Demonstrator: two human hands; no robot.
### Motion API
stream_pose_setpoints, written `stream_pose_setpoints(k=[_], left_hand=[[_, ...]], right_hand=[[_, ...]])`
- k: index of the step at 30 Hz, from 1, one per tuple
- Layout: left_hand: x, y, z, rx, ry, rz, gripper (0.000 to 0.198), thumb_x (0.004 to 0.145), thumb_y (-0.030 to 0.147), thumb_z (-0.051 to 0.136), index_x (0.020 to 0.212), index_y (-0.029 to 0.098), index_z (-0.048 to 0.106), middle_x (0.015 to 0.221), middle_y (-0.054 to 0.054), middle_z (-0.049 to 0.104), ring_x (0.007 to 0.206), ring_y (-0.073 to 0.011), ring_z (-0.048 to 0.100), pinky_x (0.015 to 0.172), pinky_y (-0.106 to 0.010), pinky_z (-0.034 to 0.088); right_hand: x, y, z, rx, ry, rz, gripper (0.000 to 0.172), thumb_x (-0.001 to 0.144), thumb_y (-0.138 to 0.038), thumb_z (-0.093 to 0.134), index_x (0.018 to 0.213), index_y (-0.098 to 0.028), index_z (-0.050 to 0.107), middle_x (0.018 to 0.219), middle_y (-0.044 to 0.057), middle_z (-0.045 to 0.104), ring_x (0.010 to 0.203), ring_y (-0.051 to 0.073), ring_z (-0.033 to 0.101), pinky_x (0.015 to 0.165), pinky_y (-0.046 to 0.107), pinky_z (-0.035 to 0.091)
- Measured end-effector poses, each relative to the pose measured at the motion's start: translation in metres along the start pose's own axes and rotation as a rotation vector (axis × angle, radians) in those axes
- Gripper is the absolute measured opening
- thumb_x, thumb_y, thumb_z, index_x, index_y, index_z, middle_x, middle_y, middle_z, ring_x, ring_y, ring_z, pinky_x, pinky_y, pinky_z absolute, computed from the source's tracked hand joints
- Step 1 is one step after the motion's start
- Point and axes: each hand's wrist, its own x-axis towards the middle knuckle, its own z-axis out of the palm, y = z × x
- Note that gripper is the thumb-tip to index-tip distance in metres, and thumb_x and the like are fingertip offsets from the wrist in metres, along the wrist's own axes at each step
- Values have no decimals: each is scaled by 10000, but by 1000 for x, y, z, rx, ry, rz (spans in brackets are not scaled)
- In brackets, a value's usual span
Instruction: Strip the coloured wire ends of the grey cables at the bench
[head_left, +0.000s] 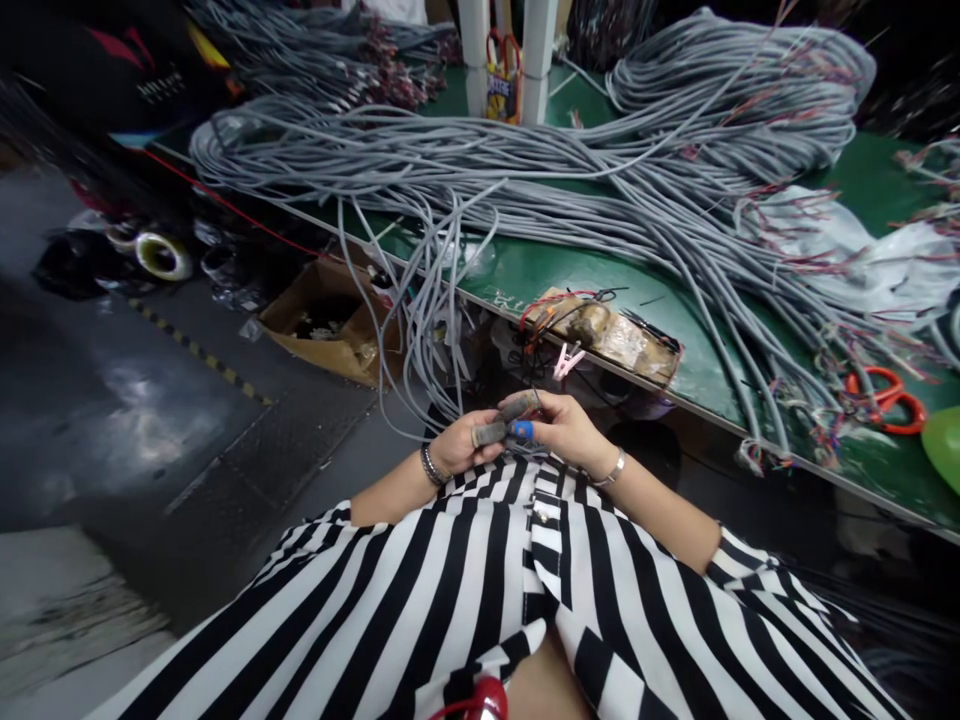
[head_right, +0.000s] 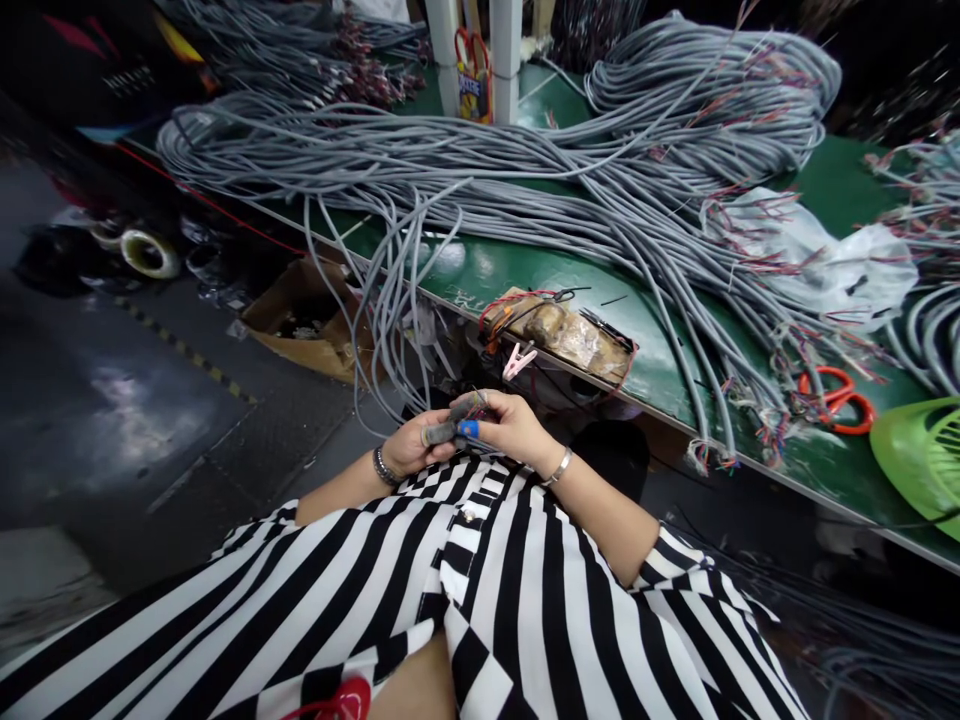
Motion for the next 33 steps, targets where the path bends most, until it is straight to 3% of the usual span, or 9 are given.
stream_pose_setpoints(k=[7, 14, 16, 19, 22, 24, 28, 30, 33], left_hand=[[2, -2, -3, -38, -8, 37, 456, 602, 474, 798, 682, 143, 494, 405, 58, 471, 292, -26, 331, 315, -139, 168], [0, -6, -7, -82, -144, 75, 388, 671, 447, 761, 706, 116, 560, 408, 57, 446, 268, -20, 289, 293, -146, 141], [0, -1, -9, -174, -117, 150, 336, 694, 404, 742, 681, 113, 574, 391, 69, 398, 274, -13, 258, 315, -149, 176], [-1, 9, -15, -286, -36, 265, 290, 781, 371, 647, 658, 115, 590, 376, 81, 315, 277, -13, 244, 356, -164, 249], [-2, 14, -18, -261, -9, 288, 281, 805, 366, 622, 688, 111, 611, 383, 69, 345, 280, -24, 295, 356, -169, 255], [-2, 12, -16, -211, -15, 293, 292, 759, 390, 681, 703, 112, 611, 394, 54, 408, 283, -36, 338, 337, -168, 255], [-1, 2, -11, -107, -47, 265, 390, 685, 479, 742, 724, 120, 594, 436, 24, 516, 299, -69, 428, 292, -164, 276], [0, -2, -11, -86, -66, 221, 404, 684, 497, 738, 742, 129, 582, 455, 17, 545, 312, -84, 461, 291, -164, 298], [0, -4, -11, -40, -113, 173, 410, 692, 504, 730, 750, 124, 590, 463, 10, 554, 284, -64, 415, 277, -153, 239]], right_hand=[[-6, 3, 1, -245, 100, 13, 243, 762, -399, 690, 788, -159, 666, 744, 29, 660, 671, 139, 581, 654, 260, 477], [-6, 3, -29, -66, -267, 76, 378, 773, -522, 636, 831, -150, 607, 749, 18, 619, 673, 125, 543, 650, 257, 466], [-10, 9, -42, -136, -208, 86, 370, 775, -518, 634, 784, -150, 597, 719, 12, 604, 661, 125, 532, 639, 257, 459], [-18, 14, -49, -329, 33, 71, 315, 811, -461, 613, 732, -157, 584, 656, 3, 580, 606, 119, 506, 593, 252, 439], [-26, 9, -36, -536, 195, -39, 250, 830, -417, 600, 799, -169, 613, 726, 30, 622, 661, 149, 552, 638, 282, 467], [-28, 0, -21, -676, 250, -169, 261, 811, -388, 629, 973, -184, 628, 939, 77, 657, 837, 197, 604, 762, 328, 495], [-20, -16, -1, -773, 236, -281, 564, 774, -350, 669, 1293, -215, 494, 1261, 120, 565, 1138, 253, 547, 957, 390, 458], [-13, -18, 2, -712, 180, -276, 516, 793, -339, 643, 1276, -212, 514, 1221, 116, 588, 1095, 243, 565, 939, 387, 466], [-6, -12, 0, -491, 31, -216, 232, 859, -348, 557, 1002, -188, 645, 955, 77, 655, 865, 189, 603, 813, 335, 494]])
